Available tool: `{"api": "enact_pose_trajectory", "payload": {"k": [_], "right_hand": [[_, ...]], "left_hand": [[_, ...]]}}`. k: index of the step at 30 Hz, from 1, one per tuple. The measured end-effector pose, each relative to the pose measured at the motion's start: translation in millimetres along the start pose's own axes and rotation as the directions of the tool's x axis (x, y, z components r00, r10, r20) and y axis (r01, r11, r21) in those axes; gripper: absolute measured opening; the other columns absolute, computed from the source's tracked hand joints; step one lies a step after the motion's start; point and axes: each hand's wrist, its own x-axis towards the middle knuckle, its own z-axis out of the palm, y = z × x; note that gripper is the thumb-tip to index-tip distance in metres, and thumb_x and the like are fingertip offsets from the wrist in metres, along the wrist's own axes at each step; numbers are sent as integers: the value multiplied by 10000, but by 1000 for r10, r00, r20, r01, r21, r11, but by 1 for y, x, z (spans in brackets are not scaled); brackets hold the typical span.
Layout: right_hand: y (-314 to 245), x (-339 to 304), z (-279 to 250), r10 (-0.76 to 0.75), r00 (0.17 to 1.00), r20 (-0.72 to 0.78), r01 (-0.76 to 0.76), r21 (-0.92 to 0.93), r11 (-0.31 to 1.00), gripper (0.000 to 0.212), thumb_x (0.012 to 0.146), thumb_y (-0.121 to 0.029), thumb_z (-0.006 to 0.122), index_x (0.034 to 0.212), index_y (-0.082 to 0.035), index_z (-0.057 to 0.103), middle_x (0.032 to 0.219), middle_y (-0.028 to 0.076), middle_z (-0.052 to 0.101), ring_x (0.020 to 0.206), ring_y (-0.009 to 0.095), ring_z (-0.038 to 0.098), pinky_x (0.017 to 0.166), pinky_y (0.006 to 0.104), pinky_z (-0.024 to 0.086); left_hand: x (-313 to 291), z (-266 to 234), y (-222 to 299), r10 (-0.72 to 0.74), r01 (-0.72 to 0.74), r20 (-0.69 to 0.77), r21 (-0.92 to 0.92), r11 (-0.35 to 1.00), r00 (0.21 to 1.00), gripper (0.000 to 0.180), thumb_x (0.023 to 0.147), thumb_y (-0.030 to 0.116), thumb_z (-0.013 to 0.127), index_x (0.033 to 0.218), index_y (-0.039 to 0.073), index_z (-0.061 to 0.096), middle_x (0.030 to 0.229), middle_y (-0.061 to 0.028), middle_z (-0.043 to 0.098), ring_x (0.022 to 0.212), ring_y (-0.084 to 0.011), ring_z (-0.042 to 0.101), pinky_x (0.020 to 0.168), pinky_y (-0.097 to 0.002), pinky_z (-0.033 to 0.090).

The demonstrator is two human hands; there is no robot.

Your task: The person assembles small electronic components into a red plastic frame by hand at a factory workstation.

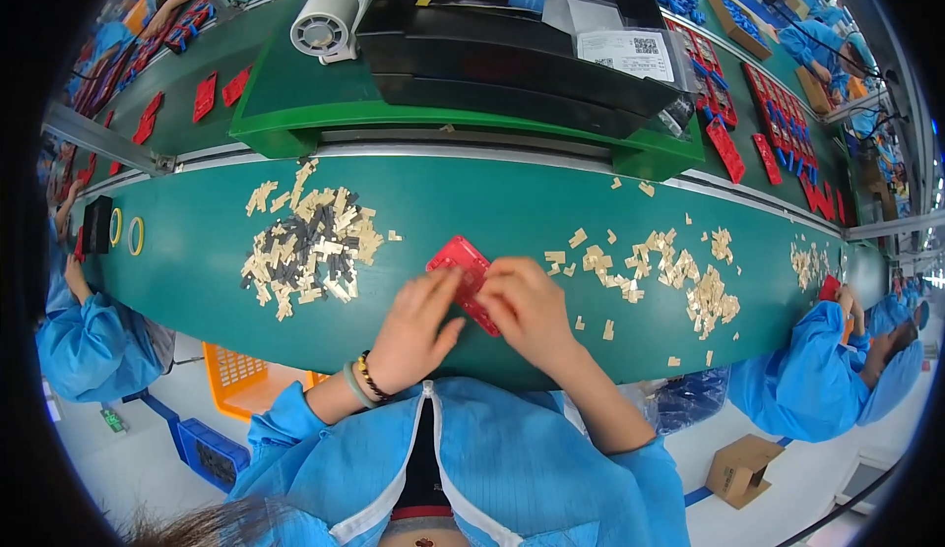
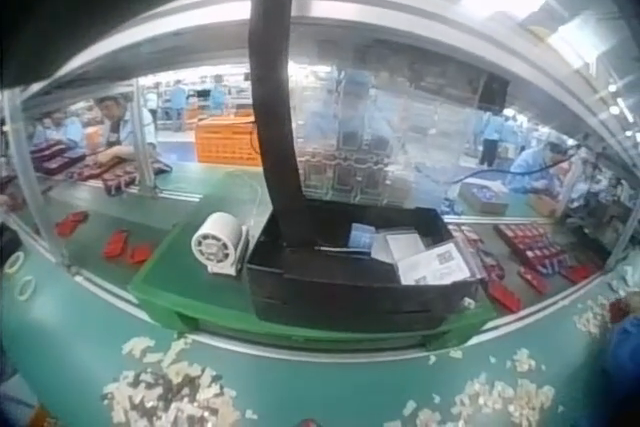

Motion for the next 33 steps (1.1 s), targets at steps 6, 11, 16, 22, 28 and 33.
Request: {"api": "enact_pose_trajectory", "payload": {"k": [6,11,16,22,28,33], "right_hand": [[36,10,8,594,776,211,-587,586,559,74,892,-78,635,900,-4,630,723,25,646,652,55,593,572,217,473],[56,23,24,602,739,301,-661,495,564,100,898,-99,642,904,1,634,716,17,632,605,52,565,500,191,411],[56,35,33,606,748,270,-652,472,594,100,877,-68,648,869,31,648,675,26,626,563,48,541,477,200,401],[56,37,33,611,754,241,-652,397,647,103,872,-49,641,849,51,646,664,33,625,559,54,542,498,210,429],[60,34,41,582,793,177,-603,357,713,116,837,-88,661,834,28,666,639,90,657,534,98,589,506,264,460],[59,34,41,564,810,161,-584,297,755,116,827,-103,663,824,12,671,629,102,652,519,137,601,511,284,467]], "left_hand": [[20,-6,-40,445,-584,406,342,736,798,494,829,283,657,1255,58,547,1384,-132,445,1314,-356,372,1036,-486,367],[23,3,-37,505,-574,274,409,709,819,492,806,278,683,1208,18,567,1327,-159,480,1261,-346,432,1018,-466,403],[24,15,-33,395,-392,110,517,761,912,497,790,273,703,1147,-49,579,1239,-201,516,1204,-354,473,981,-441,445],[25,16,-32,396,-397,118,517,758,911,477,790,259,704,1129,-55,583,1224,-201,524,1190,-356,481,964,-421,461],[25,16,-33,395,-392,105,498,773,913,457,792,245,703,1122,-47,581,1233,-201,514,1186,-359,482,956,-418,466],[26,16,-33,372,-373,98,465,803,923,450,787,229,706,1125,-34,564,1264,-211,483,1173,-376,482,949,-421,466]]}}
